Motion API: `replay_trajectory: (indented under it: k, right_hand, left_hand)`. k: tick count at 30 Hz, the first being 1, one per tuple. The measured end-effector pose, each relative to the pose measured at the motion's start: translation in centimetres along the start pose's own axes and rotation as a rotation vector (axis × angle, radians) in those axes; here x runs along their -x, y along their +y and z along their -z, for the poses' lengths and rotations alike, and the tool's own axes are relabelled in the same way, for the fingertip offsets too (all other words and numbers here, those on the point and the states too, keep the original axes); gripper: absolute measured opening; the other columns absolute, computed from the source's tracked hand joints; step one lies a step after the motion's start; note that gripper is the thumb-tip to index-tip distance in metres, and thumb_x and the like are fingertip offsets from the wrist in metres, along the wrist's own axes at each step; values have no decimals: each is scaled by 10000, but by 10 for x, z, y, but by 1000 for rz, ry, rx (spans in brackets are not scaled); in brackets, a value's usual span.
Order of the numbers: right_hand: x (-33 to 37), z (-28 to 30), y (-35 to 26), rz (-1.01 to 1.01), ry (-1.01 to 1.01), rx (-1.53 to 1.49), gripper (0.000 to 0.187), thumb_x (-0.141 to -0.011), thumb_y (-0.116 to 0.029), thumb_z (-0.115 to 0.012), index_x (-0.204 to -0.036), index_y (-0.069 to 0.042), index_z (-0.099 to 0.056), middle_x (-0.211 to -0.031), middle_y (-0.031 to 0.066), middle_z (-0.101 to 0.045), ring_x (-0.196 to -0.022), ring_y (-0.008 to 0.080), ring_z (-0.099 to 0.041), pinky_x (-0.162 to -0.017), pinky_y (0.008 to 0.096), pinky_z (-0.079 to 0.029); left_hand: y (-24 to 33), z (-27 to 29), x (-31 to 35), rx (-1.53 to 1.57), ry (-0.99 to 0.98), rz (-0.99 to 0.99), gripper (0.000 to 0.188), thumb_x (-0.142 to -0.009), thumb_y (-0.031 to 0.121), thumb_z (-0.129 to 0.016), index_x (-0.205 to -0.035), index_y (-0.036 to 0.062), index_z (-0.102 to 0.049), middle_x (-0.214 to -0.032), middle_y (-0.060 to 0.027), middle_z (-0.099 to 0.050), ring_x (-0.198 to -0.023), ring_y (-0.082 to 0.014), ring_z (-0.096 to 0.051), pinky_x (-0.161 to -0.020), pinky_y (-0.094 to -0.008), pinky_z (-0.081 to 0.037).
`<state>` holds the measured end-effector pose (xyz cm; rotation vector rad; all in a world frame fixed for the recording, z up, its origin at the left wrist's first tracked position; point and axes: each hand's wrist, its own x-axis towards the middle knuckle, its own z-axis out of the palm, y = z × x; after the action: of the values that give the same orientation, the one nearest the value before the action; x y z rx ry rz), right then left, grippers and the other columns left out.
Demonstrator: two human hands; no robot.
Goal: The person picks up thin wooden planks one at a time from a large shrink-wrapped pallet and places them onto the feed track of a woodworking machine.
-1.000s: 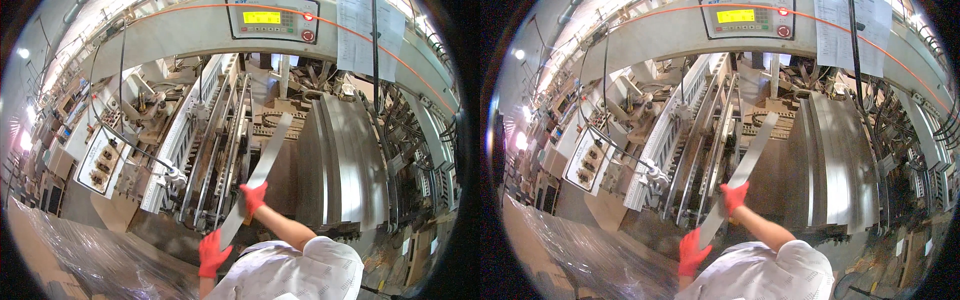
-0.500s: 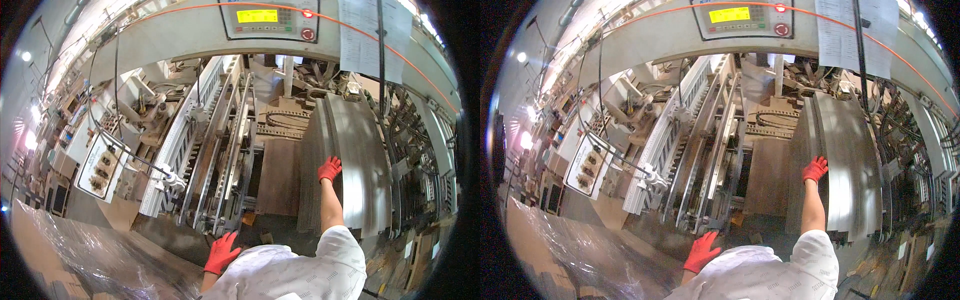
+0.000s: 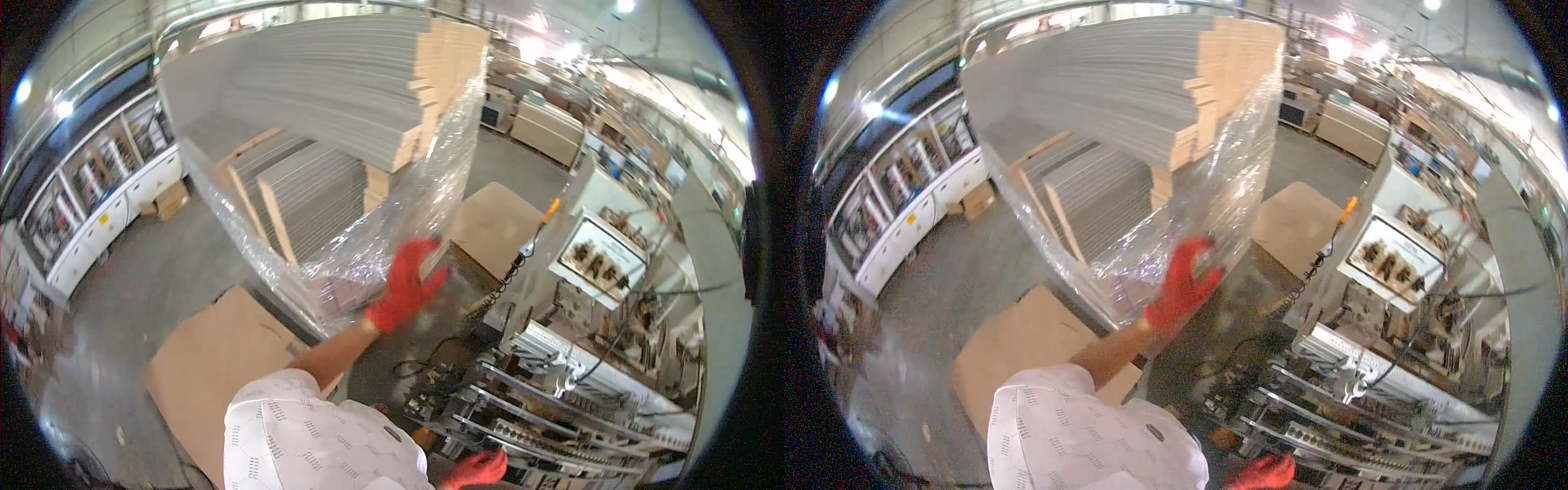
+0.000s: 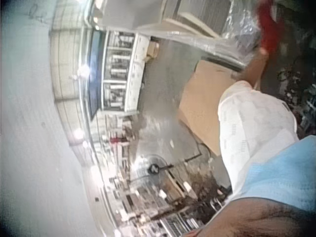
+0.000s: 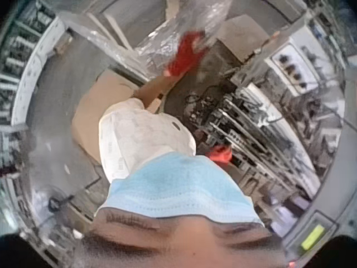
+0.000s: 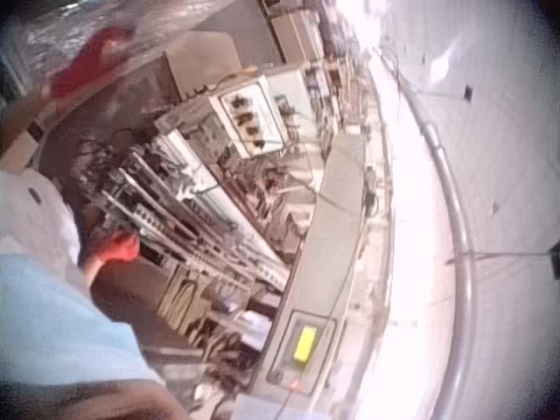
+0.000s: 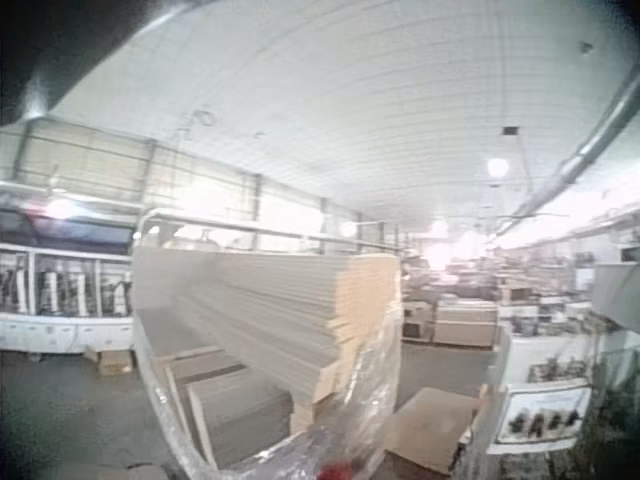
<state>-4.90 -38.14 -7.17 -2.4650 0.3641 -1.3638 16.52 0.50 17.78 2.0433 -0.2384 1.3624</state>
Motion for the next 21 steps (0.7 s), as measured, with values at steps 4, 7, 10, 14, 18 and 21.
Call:
replay_trajectory:
  k: [4,7,10,14,18,21]
  right_hand:
    - [-21,-84,-29,187,-180,-172,271,-1008,-173,-611,-1251,-80,-689,-1274,157,-674,-1146,379,-615,-1013,532,-461]
    - [-19,-115,-19,216,-340,-225,277,-1035,-253,-543,-1127,-79,-737,-1098,153,-713,-1039,390,-633,-915,518,-491]
    - [-14,-120,4,344,-476,-42,355,-1089,-346,-506,-1084,-91,-752,-1031,148,-723,-957,392,-644,-825,517,-500]
    - [-9,-118,15,362,-455,-48,348,-1088,-342,-516,-1085,-88,-753,-1031,147,-724,-958,390,-646,-827,514,-503]
    - [-11,-121,7,335,-457,-44,341,-1088,-338,-525,-1085,-84,-754,-1032,147,-724,-959,389,-648,-830,511,-506]
    - [-14,-123,3,321,-462,-37,336,-1087,-334,-533,-1085,-82,-754,-1032,147,-725,-960,388,-649,-832,509,-508]
  left_hand:
    - [-34,33,-123,-238,500,-36,619,-842,243,-852,-1356,15,-593,-1284,-206,-630,-1216,-429,-567,-1041,-520,-463]
    - [-38,33,-174,-276,421,148,762,-800,394,-865,-1395,29,-562,-1371,-310,-545,-1301,-510,-475,-1084,-576,-408]
    - [-40,14,-204,-228,399,469,749,-797,453,-830,-1425,159,-548,-1589,-526,-133,-1479,-676,-168,-1219,-681,-168]
    - [-59,-6,-212,-100,652,543,800,-818,175,-802,-1528,192,-434,-1657,-395,-169,-1528,-585,-168,-1256,-609,-167]
    - [-89,15,-207,569,989,321,895,-932,60,-653,-1664,110,-142,-1712,-240,-188,-1569,-381,-221,-1276,-456,-206]
    - [-88,46,-198,758,989,409,876,-998,96,-581,-1669,52,-20,-1721,-193,-199,-1570,-321,-247,-1273,-405,-234]
